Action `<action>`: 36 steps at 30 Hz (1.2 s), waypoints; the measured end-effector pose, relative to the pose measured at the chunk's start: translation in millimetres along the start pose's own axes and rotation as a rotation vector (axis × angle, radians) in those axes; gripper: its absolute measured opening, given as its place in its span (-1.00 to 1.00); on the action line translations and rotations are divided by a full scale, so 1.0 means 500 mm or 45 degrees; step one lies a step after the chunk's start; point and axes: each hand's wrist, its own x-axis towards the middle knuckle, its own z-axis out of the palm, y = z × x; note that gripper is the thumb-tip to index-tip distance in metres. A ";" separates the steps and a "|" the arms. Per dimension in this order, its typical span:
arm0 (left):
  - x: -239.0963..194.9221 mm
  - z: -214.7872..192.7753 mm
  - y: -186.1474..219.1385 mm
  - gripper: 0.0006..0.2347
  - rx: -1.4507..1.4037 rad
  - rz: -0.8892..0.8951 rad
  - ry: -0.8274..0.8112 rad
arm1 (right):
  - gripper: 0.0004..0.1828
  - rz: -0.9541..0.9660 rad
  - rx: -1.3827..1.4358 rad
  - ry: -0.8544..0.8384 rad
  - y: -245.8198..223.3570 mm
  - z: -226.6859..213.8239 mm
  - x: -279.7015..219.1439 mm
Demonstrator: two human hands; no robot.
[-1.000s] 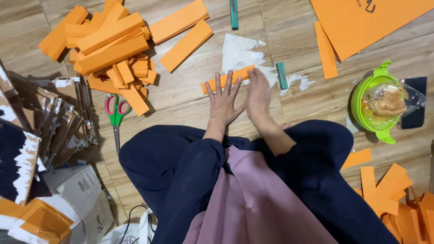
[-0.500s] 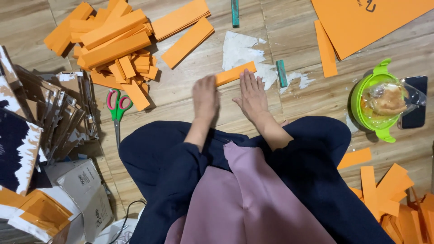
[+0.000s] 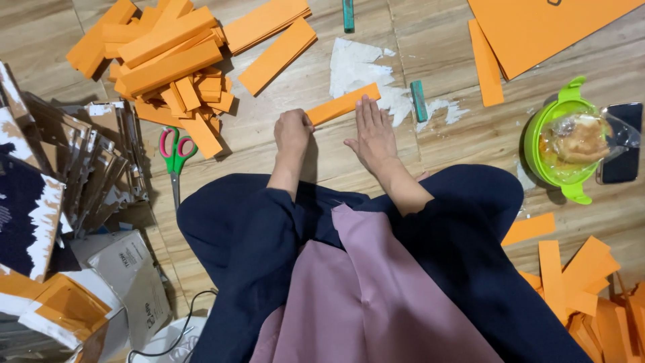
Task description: Applying glue to orange paper strips and folding them as part of a manual assembly process.
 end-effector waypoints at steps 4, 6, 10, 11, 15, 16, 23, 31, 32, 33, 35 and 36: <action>0.035 0.012 -0.014 -0.93 0.014 -0.012 -0.045 | -0.11 0.017 0.008 -0.003 0.003 0.001 0.006; 0.049 0.018 -0.025 -0.92 0.056 -0.031 -0.078 | -0.11 0.009 0.000 -0.023 0.004 0.001 0.006; 0.092 0.047 -0.052 -0.90 0.068 -0.054 -0.107 | -0.09 0.007 0.010 -0.015 0.004 -0.006 0.003; 0.113 0.070 -0.068 -0.89 0.131 -0.015 -0.075 | -0.10 0.010 0.005 -0.024 0.004 -0.007 0.002; -0.018 0.015 0.050 -0.85 0.474 0.232 0.635 | -0.11 0.002 0.018 -0.030 0.006 0.006 0.005; -0.059 0.010 0.080 -0.85 0.474 0.233 0.635 | -0.11 0.003 0.017 -0.030 0.007 0.011 0.006; -0.138 0.087 0.080 -0.40 0.508 0.578 0.270 | -0.11 -0.044 -0.005 0.086 0.029 0.045 0.010; -0.055 0.075 0.011 -0.62 0.616 1.133 0.914 | -0.34 -0.005 0.153 0.298 0.050 0.056 0.034; -0.039 0.072 0.010 -0.66 0.720 1.236 0.944 | -0.41 -0.031 0.192 0.379 0.053 0.061 0.040; -0.024 0.068 0.010 -0.70 0.826 1.338 0.973 | -0.48 -0.058 0.230 0.461 0.055 0.065 0.045; 0.021 0.085 0.002 -0.76 0.900 1.434 0.993 | -0.50 -0.105 0.129 0.631 0.065 0.072 0.055; 0.045 0.093 -0.001 -0.81 0.974 1.523 1.009 | -0.51 -0.158 0.025 0.796 0.070 0.075 0.061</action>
